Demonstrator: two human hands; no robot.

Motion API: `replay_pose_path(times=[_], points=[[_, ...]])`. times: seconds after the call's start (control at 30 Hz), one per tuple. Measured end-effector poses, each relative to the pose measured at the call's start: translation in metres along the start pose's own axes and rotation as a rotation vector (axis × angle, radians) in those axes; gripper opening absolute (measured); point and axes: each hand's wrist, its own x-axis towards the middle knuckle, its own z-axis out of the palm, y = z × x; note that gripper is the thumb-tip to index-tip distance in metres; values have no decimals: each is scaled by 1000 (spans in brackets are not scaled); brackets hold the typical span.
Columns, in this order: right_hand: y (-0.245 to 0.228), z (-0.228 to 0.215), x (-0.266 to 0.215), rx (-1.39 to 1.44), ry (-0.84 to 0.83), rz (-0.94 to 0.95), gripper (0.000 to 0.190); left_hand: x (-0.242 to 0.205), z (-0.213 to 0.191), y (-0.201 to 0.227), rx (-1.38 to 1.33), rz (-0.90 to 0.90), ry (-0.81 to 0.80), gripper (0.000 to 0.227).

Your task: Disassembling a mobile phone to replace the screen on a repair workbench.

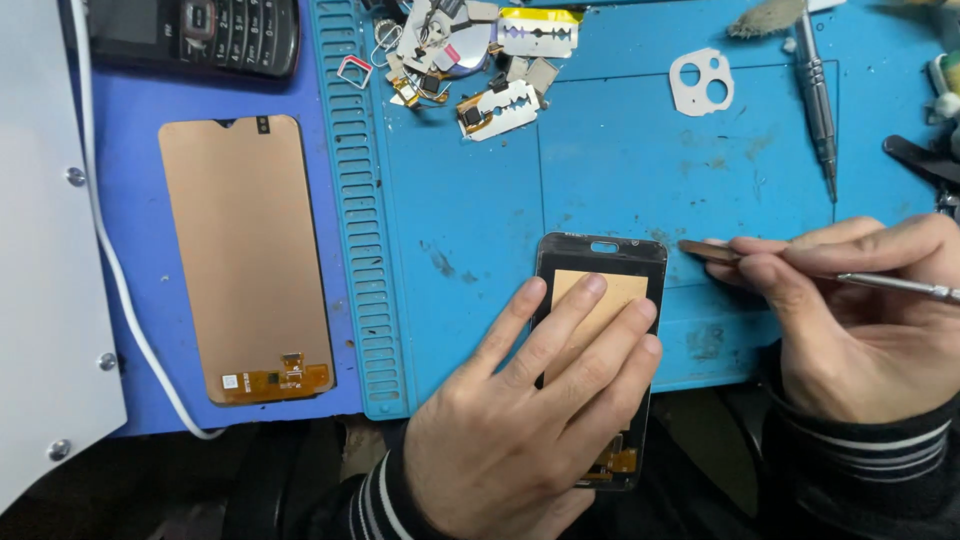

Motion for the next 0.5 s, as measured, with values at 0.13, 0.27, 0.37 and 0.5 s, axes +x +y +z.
replay_pose_path(times=[0.13,0.27,0.37,0.5], points=[[13,-10,6,81,-70,133,27,1,-1,-2,31,-8,25,54],[14,-11,5,81,-106,136,28,0,4,-4,-12,-3,21,47],[19,-11,1,49,-103,111,29,0,7,-3,-15,-25,43,40],[19,-11,-1,19,-102,79,29,-1,9,-3,-73,-48,35,36]])
